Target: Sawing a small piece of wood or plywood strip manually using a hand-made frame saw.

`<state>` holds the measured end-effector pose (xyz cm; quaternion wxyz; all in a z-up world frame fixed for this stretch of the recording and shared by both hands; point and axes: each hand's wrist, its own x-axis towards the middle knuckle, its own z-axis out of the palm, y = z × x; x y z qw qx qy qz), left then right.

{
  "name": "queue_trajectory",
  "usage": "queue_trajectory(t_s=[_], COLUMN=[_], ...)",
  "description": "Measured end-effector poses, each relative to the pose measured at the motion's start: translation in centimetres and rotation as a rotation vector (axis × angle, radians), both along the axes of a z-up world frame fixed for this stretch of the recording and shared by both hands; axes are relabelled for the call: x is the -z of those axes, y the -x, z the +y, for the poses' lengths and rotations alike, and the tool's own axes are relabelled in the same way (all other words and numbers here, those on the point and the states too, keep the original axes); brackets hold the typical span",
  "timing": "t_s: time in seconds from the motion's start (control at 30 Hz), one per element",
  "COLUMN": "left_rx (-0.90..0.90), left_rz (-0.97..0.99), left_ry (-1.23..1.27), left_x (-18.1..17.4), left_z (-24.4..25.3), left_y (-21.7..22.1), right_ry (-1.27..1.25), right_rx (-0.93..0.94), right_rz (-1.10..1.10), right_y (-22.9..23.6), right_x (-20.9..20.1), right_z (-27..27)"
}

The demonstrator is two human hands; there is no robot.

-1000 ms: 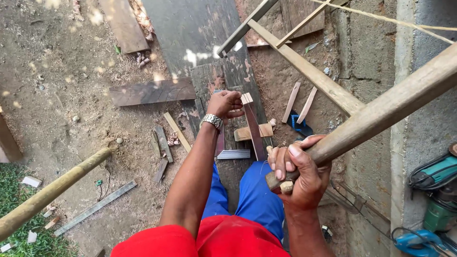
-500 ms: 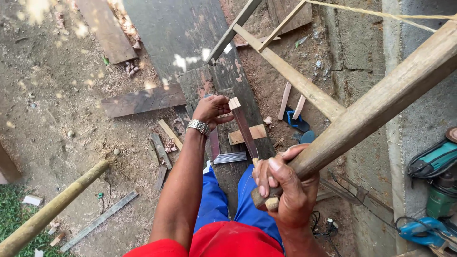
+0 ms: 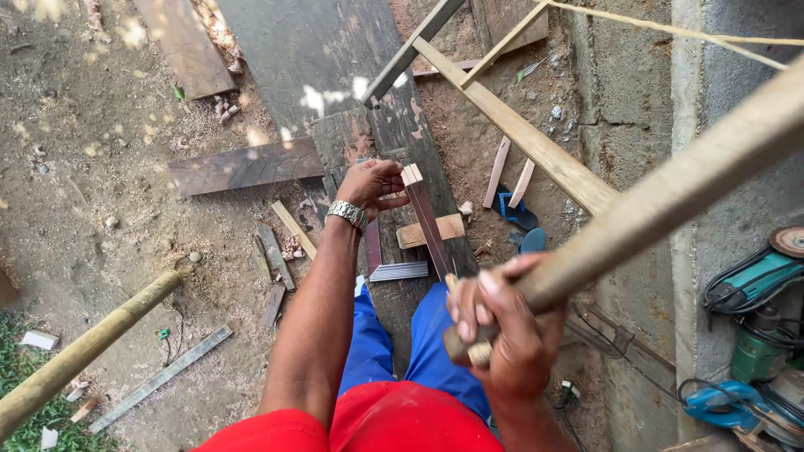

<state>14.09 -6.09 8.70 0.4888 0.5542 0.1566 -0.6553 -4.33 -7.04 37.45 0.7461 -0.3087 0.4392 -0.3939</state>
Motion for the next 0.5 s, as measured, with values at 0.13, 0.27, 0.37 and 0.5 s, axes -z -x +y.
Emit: queue_trajectory(t_s=[0.13,0.27,0.37,0.5], left_rx=[-0.007,0.002,0.020,0.011], left_rz=[-0.009,-0.010,-0.003,0.030], left_ry=[-0.014,-0.004,-0.003,0.015], left_x=[-0.1,0.3,0.3,0.0], left_z=[-0.2,-0.1,-0.1,-0.3], left_y=[0.0,0.0,-0.1,-0.1], right_ry=[-0.033,-0.033,-0.014,-0.015], right_rx=[0.009,0.032,0.038,0.006], right_rz=[-0.011,-0.013,0.019,0.090], right_y=[0.1,1.2,1.1,-0.7], right_x=[-0.4,-3.2,-3.1,0.0], right_z=[0.0,0.7,0.7,-0.2])
